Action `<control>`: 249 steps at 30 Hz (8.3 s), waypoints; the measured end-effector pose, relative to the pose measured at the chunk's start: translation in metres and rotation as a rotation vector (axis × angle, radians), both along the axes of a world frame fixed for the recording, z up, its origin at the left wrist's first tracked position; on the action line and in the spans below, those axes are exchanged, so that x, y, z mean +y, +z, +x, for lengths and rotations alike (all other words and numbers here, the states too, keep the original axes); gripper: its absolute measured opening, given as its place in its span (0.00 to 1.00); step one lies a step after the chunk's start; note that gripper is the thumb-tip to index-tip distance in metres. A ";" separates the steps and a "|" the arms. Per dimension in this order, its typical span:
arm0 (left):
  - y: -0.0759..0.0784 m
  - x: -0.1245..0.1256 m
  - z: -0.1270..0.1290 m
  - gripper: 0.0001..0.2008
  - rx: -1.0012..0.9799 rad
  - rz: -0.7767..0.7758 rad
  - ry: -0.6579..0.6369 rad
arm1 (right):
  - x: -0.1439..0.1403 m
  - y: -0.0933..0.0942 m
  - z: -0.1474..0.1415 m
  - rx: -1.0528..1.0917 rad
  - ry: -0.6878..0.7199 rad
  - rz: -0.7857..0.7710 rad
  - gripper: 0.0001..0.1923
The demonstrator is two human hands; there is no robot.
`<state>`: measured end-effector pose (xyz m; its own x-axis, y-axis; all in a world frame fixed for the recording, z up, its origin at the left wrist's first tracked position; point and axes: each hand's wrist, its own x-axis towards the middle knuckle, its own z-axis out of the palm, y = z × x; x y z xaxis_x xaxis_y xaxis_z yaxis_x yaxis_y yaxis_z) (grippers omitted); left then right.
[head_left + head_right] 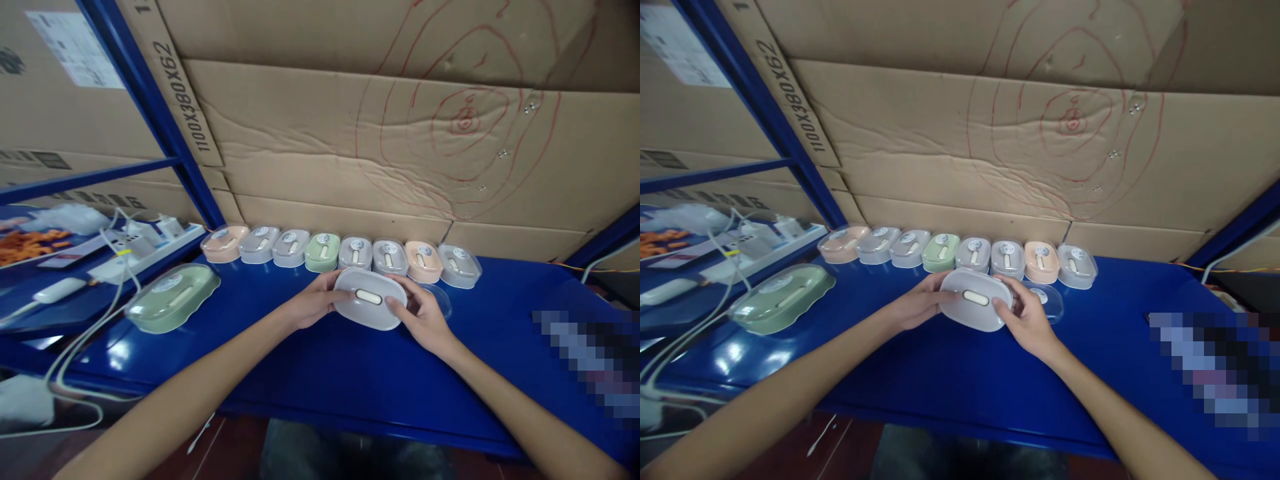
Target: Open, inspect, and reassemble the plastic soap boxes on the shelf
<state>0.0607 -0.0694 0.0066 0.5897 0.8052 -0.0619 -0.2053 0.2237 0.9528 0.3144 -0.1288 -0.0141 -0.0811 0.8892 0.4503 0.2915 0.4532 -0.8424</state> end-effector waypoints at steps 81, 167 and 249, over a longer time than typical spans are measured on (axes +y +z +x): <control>0.008 -0.023 0.015 0.30 -0.037 -0.038 0.010 | -0.013 0.016 0.001 -0.408 -0.101 0.297 0.42; -0.017 -0.099 -0.160 0.30 1.379 1.447 0.523 | 0.004 -0.003 0.006 -0.229 0.137 -0.138 0.20; 0.042 -0.071 -0.129 0.35 1.069 1.359 0.730 | 0.025 0.053 0.155 -0.943 -0.888 -0.295 0.38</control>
<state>-0.0686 -0.1403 0.0486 0.3017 0.6573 0.6906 0.8258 -0.5422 0.1554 0.4698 -0.1038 0.0391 0.4015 0.8561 0.3254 0.9147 -0.3575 -0.1884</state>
